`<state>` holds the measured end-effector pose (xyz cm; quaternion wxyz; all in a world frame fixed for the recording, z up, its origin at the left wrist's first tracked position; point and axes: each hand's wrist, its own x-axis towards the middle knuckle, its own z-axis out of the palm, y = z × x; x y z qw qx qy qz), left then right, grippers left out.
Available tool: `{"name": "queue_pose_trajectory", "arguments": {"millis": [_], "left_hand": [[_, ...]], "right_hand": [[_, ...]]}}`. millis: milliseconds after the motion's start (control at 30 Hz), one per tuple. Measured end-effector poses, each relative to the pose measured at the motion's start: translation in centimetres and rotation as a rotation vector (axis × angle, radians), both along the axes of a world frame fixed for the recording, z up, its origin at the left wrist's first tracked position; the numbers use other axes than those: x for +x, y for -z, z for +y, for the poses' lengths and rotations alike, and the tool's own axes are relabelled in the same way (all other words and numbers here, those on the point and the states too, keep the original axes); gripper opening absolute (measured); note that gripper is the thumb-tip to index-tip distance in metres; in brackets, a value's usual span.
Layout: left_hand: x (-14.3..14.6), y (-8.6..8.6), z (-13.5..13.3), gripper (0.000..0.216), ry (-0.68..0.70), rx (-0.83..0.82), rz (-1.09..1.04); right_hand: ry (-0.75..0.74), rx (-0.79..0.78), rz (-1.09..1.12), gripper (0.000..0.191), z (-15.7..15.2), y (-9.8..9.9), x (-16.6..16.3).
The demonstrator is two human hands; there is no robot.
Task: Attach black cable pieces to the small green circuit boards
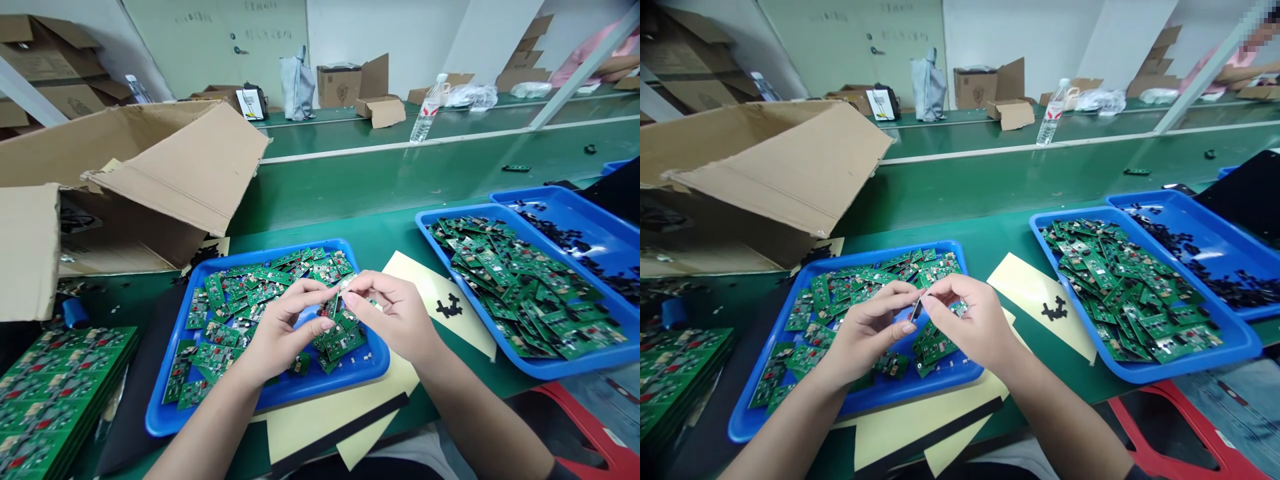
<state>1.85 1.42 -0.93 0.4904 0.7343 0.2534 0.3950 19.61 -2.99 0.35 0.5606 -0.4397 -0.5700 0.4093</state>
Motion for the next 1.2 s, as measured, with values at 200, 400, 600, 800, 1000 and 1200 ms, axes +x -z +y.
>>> {"name": "queue_pose_trajectory", "arguments": {"millis": [200, 400, 600, 800, 1000, 1200], "left_hand": [[0.04, 0.04, 0.08, 0.031, -0.024, -0.023, 0.019], [0.23, 0.02, -0.02, 0.031, -0.082, -0.036, 0.008], [0.42, 0.41, -0.16, 0.031, -0.141, 0.045, -0.053], [0.36, 0.73, 0.06, 0.031, -0.320, 0.140, -0.090], [0.20, 0.70, 0.13, 0.034, -0.439, 0.493, -0.030], [0.40, 0.16, -0.27, 0.036, -0.416, 0.776, 0.094]], "right_hand": [[0.057, 0.167, -0.152, 0.010, 0.13, -0.21, 0.01], [0.116, 0.513, -0.369, 0.011, 0.38, 0.10, -0.09], [0.087, 0.655, -0.489, 0.017, 0.70, 0.34, 0.28], [-0.075, 0.392, -0.239, 0.042, 0.21, 0.30, 0.28], [-0.091, 0.001, 0.015, 0.010, -0.22, -0.01, -0.10], [-0.190, -0.171, 0.127, 0.013, -0.01, -0.19, -0.41]]}}
